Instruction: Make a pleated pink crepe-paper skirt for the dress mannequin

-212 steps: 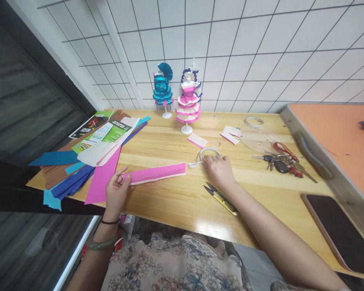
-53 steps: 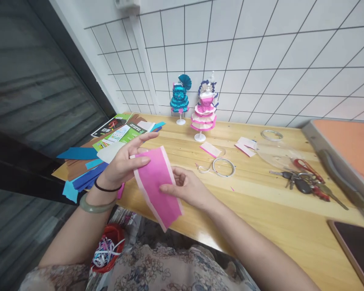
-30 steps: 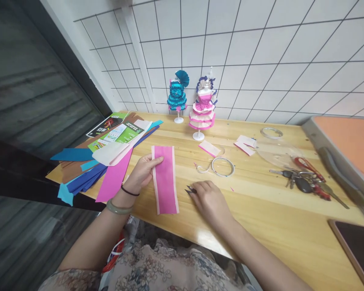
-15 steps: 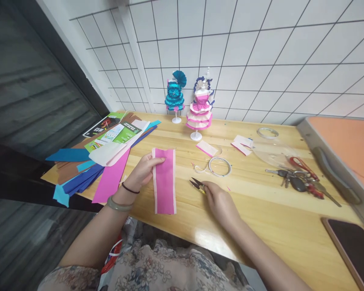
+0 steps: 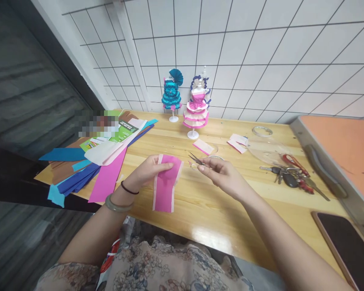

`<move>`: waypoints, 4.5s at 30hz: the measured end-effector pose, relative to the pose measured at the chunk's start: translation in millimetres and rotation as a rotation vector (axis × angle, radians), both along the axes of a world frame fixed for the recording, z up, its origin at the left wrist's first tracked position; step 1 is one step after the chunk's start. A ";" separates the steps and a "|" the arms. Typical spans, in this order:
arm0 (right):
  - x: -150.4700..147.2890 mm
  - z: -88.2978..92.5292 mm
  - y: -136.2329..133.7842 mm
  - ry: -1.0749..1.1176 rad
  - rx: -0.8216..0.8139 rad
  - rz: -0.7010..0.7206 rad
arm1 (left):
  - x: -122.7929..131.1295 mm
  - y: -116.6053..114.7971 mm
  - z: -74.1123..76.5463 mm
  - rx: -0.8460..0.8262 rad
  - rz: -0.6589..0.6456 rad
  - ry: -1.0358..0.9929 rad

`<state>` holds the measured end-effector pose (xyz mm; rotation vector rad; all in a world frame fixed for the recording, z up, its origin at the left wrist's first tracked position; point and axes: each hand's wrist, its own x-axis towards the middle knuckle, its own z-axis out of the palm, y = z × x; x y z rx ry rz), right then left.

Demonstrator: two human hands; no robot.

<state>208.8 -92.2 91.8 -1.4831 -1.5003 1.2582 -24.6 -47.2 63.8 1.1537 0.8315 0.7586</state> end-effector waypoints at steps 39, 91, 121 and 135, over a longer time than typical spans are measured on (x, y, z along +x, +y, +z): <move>20.4 7.6 11.8 -0.020 0.096 0.365 | 44.6 6.9 14.8 -0.014 -0.351 0.120; 44.0 -29.2 -17.0 -0.030 -0.078 0.068 | 27.7 11.5 6.9 -0.104 -0.176 0.006; 19.4 -3.6 -11.7 -0.011 0.096 0.203 | 32.4 3.9 5.6 -0.079 -0.276 0.041; 63.4 -46.7 -37.0 -0.490 0.007 0.201 | 22.4 12.0 8.2 -0.246 -0.084 -0.151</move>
